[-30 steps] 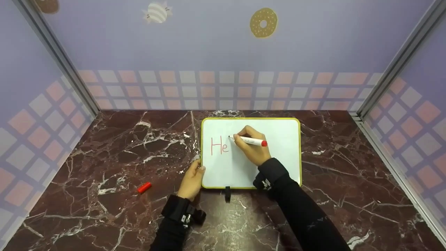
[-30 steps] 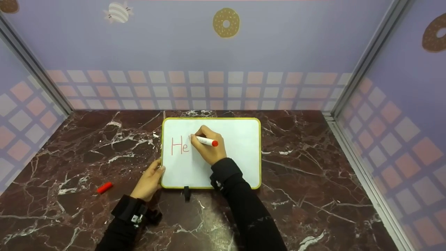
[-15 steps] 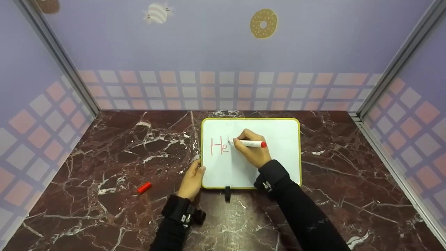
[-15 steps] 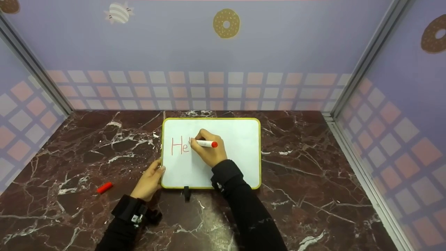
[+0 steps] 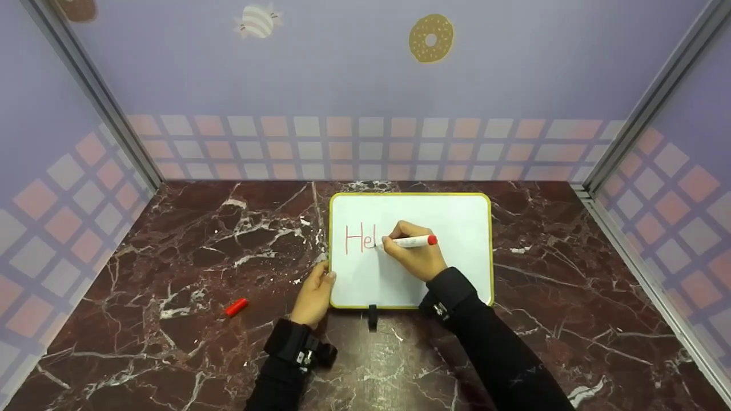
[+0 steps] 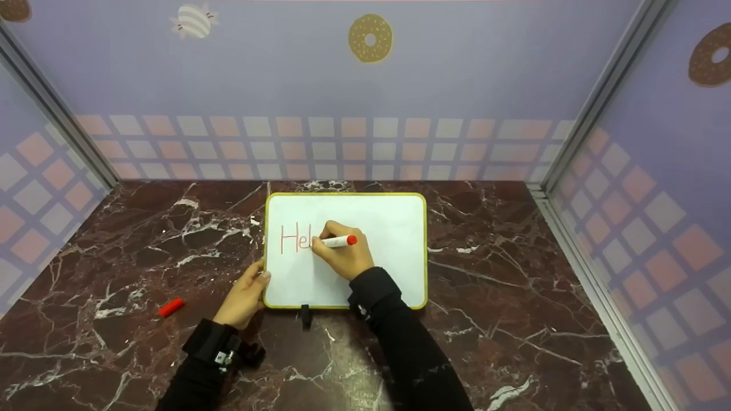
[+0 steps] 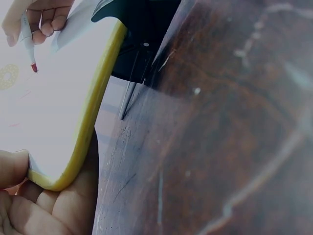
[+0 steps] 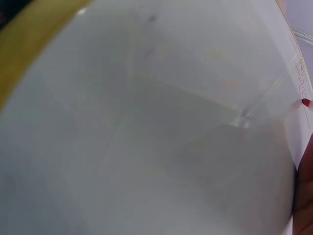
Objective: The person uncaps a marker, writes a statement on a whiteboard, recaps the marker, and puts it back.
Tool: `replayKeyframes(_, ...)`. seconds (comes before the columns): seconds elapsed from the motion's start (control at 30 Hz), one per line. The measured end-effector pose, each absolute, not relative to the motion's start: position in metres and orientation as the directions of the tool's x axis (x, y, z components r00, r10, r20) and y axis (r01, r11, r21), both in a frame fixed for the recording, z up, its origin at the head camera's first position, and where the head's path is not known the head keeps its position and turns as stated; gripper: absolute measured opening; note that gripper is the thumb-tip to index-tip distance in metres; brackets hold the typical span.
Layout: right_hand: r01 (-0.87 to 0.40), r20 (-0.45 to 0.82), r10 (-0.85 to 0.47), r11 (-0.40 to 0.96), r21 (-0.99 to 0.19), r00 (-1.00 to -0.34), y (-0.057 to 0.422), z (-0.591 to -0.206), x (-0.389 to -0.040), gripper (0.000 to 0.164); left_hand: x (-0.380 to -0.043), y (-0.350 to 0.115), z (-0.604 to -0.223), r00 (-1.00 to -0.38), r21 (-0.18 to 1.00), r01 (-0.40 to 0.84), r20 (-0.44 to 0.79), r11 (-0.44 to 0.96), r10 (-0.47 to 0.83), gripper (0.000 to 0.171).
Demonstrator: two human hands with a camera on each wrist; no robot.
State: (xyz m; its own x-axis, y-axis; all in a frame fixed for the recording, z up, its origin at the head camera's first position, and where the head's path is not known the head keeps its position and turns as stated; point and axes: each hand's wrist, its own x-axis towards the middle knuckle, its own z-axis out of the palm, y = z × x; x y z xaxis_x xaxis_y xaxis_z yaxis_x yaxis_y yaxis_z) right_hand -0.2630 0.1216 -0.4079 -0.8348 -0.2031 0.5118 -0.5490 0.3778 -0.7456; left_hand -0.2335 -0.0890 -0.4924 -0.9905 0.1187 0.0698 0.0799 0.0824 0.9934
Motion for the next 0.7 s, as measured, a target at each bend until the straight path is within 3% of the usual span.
replayKeyframes(0.7,-0.542,0.508,-0.199,0.408,-0.734,-0.838,0.1243,-0.4095,-0.2611,0.019,-0.2344,-0.0888,-0.4951,-0.993,0.993,0.074,0.064,0.091,0.099,0.037)
